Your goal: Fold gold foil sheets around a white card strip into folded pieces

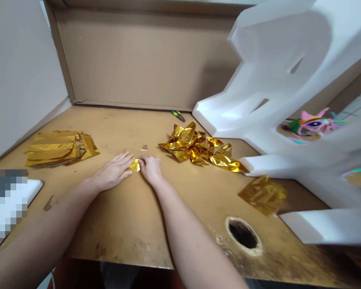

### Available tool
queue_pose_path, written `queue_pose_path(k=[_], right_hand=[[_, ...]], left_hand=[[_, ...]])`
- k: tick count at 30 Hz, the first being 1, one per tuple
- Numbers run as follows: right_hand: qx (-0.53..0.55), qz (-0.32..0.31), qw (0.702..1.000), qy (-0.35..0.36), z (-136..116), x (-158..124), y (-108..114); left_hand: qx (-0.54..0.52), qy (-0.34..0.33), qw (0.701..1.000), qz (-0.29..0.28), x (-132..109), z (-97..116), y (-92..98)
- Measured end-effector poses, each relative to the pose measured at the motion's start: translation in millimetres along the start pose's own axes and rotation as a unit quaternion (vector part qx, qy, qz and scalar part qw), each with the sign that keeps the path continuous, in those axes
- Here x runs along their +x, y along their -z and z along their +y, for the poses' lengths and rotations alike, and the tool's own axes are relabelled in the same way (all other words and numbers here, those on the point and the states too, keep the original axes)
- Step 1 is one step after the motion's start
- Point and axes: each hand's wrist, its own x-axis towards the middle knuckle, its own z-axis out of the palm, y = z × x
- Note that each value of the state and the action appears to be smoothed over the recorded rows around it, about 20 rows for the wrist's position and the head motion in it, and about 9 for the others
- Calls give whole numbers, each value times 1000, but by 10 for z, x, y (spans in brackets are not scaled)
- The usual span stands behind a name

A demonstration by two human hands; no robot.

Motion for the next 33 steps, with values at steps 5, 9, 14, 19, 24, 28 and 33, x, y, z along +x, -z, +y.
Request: queue_pose_path(k=[5,9,14,19,24,28,33], right_hand=[[-95,10,995,12,-90,-42,11],[-89,-28,991,99,-245,-152,-16],[-47,-165,982,85,-377,-261,-62],[-49,-201,977,59,-291,-251,20],[-89,-213,973,30,-181,-242,100],[-101,-228,968,28,-177,-246,133],[-109,-248,962,27,-214,-245,162]], left_hand=[[-26,38,994,-96,8,44,-3],[-45,52,991,-118,1,38,2],[-58,65,988,-130,-6,22,-34],[-41,70,987,-136,-21,52,18],[-30,110,983,-144,-73,22,142],[-33,146,981,-127,-93,-40,171],[-71,84,987,-118,-2,7,74]])
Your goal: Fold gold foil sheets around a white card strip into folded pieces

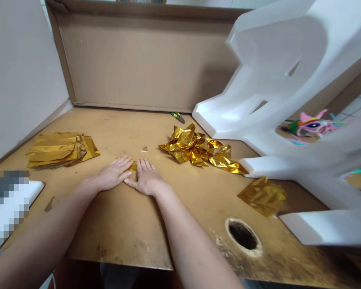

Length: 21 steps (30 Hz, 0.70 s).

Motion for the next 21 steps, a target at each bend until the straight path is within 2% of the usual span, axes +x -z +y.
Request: queue_pose_path(k=[5,15,21], right_hand=[[4,4,1000,6,3,-3,-3],[-12,35,999,39,159,77,-104],[-16,54,998,25,49,40,-60]], left_hand=[[-2,-34,999,-6,56,2,-62],[15,12,1000,16,-43,-105,23],[27,12,999,14,-24,-90,6]])
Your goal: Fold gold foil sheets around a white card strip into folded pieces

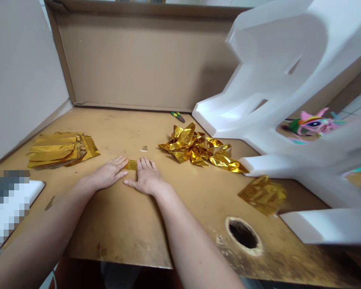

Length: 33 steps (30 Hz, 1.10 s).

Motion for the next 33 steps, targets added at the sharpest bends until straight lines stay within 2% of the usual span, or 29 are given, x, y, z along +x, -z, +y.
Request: queue_pose_path(k=[6,15,19,24,28,33], right_hand=[[32,9,997,64,-126,61,-87],[-2,-12,1000,0,109,4,22],[-8,-13,1000,-5,77,4,21],[-3,-24,1000,-12,32,-14,53],[7,-21,1000,-9,60,-19,58],[-5,-7,1000,5,99,-6,31]], left_hand=[[10,2,1000,-6,14,19,2],[17,8,1000,14,-11,27,-5],[15,-20,999,33,41,102,-59],[-5,-61,998,16,125,181,-132],[-16,-45,999,27,69,39,-68],[-30,17,998,48,-43,-156,71]])
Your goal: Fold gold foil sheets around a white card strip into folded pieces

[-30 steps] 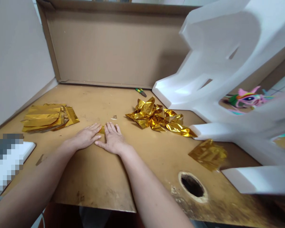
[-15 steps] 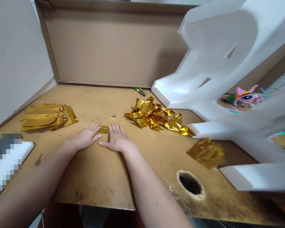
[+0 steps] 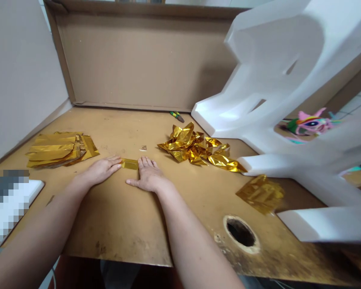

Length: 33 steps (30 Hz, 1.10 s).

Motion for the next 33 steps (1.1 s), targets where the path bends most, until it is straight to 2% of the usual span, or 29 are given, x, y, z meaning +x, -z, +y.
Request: queue_pose_path(k=[3,6,11,14,19,27,33], right_hand=[[-7,18,1000,-2,-14,8,16],[6,64,998,-12,-35,34,47],[45,154,985,-68,-19,114,39],[51,185,977,-91,-5,146,13],[63,191,973,-110,-8,156,3],[81,165,975,-122,-19,140,25],[120,192,970,-93,40,146,-4]], left_hand=[[6,10,1000,17,7,5,29],[29,22,999,39,48,52,23],[82,52,993,64,96,107,24],[96,49,992,72,101,115,24],[83,58,991,91,103,106,-3],[36,65,988,135,129,50,-62],[1,7,984,179,138,-38,-157]])
